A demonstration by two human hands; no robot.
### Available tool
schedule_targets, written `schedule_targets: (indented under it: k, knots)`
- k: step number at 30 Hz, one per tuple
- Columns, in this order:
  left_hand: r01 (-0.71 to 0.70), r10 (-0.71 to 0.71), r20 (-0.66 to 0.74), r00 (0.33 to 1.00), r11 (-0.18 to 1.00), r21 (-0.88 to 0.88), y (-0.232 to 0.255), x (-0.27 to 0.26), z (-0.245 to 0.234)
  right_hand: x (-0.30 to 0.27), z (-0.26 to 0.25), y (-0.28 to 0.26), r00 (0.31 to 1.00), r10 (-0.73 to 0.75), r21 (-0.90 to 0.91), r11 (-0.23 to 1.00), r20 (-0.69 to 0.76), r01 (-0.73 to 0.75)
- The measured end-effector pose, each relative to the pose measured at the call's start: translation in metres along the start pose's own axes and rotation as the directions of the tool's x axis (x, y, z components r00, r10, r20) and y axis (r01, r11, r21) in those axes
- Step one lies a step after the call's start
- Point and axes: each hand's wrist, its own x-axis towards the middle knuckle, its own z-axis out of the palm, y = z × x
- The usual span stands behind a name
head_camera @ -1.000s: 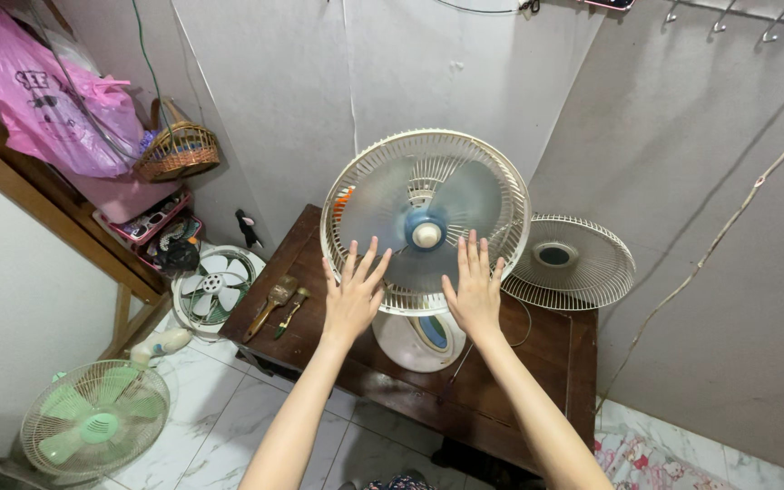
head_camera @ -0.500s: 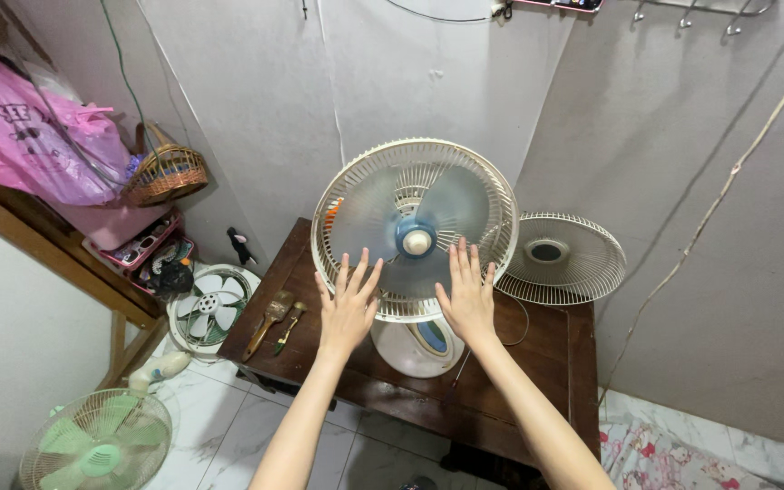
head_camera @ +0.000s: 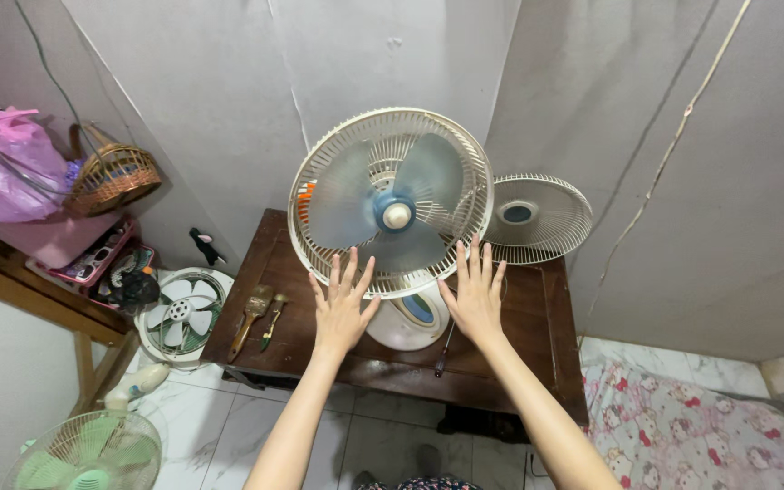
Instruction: The person reassembles a white electric fan by attaching the front grille to the fan head and securing it. They then move a green fan onto the table and begin to loosen its grille with a screwdriver.
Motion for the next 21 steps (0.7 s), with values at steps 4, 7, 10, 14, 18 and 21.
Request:
schedule_targets:
  k: [4, 7, 10, 14, 18, 21]
  knots:
    - [-0.025, 0.028, 0.043, 0.999, 0.998, -0.057, 0.012, -0.008, 0.011, -0.017, 0.003, 0.012, 0.997, 0.073, -0.013, 0.997, -0.002, -0.073]
    - [-0.057, 0.059, 0.064, 0.996, 0.997, -0.042, 0.024, -0.011, 0.018, -0.027, 0.004, 0.026, 0.993, 0.117, -0.022, 0.993, -0.005, -0.117]
    - [-0.090, 0.093, 0.065, 0.994, 0.995, -0.050, 0.037, -0.013, 0.026, -0.036, 0.005, 0.043, 0.989, 0.145, -0.040, 0.989, -0.009, -0.145]
    - [-0.112, 0.118, 0.074, 0.990, 0.990, -0.085, 0.062, -0.010, 0.040, -0.040, 0.003, 0.070, 0.982, 0.189, -0.045, 0.981, 0.009, -0.189]
    - [-0.112, 0.118, 0.085, 0.989, 0.991, -0.066, 0.096, -0.004, 0.064, -0.043, 0.000, 0.107, 0.977, 0.211, -0.045, 0.977, 0.027, -0.209]
    - [-0.097, 0.101, 0.086, 0.991, 0.994, -0.052, 0.128, 0.008, 0.084, -0.045, -0.006, 0.139, 0.980, 0.193, -0.020, 0.981, 0.048, -0.192]
